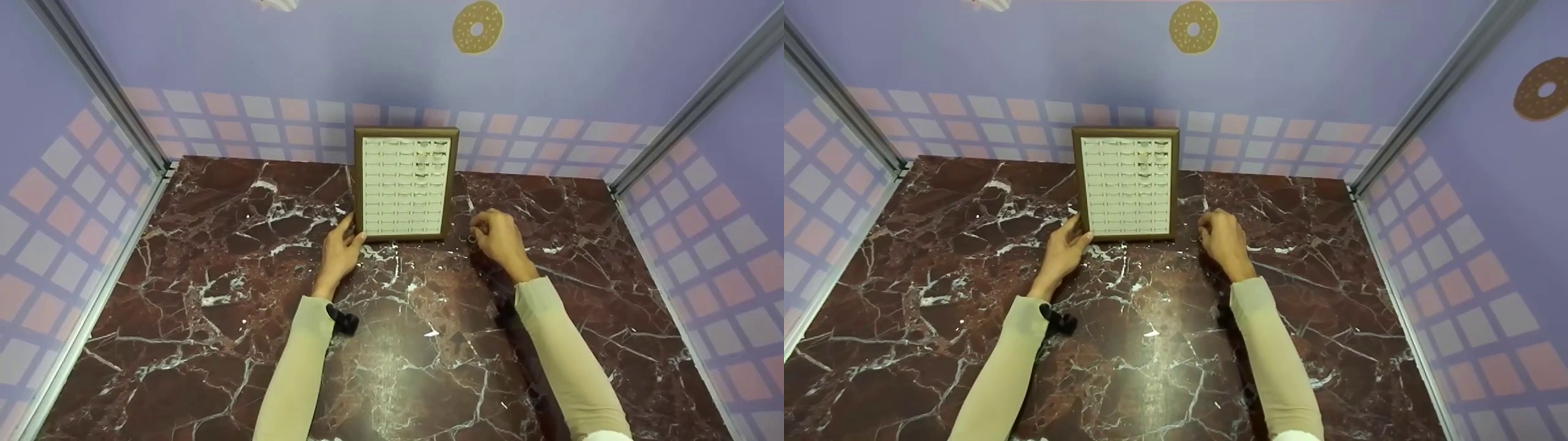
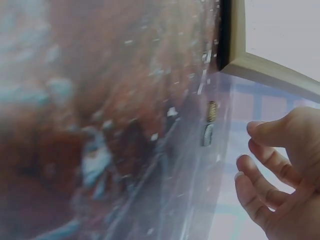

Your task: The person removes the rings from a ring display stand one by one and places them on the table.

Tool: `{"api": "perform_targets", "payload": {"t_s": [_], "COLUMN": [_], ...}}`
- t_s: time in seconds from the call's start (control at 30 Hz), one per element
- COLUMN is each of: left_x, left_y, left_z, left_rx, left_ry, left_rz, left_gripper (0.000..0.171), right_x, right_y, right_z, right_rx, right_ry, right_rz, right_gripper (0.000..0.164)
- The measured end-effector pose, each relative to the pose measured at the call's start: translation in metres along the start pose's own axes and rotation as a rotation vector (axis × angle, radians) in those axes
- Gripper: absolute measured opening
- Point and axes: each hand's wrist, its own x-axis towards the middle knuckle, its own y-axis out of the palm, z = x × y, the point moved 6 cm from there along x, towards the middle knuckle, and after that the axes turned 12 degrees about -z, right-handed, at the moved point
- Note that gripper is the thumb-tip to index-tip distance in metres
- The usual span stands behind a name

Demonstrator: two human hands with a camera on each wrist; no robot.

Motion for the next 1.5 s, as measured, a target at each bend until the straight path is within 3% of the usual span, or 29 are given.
{"api": "perform_targets", "payload": {"t_s": [0.2, 0.53, 0.97, 1.5], "left_x": [0.001, -0.001, -0.001, 0.001], "left_y": [-0.001, 0.0, -0.001, -0.001], "left_z": [0.003, -0.001, 0.001, 0.002], "left_rx": [-0.008, -0.03, 0.003, 0.022], "left_ry": [0.011, -0.009, -0.009, 0.018], "left_rz": [-0.014, -0.008, -0.008, -0.002], "left_gripper": [0.059, 0.06, 0.059, 0.059], "right_x": [0.015, 0.037, 0.055, 0.071], "right_y": [-0.004, -0.013, -0.014, -0.004], "right_z": [0.017, 0.058, 0.085, 0.105], "right_rx": [0.068, 0.208, 0.289, 0.225], "right_ry": [-0.036, -0.175, -0.201, -0.21], "right_rz": [-0.069, -0.236, -0.343, -0.349], "right_gripper": [0.01, 0.01, 0.013, 0.014]}}
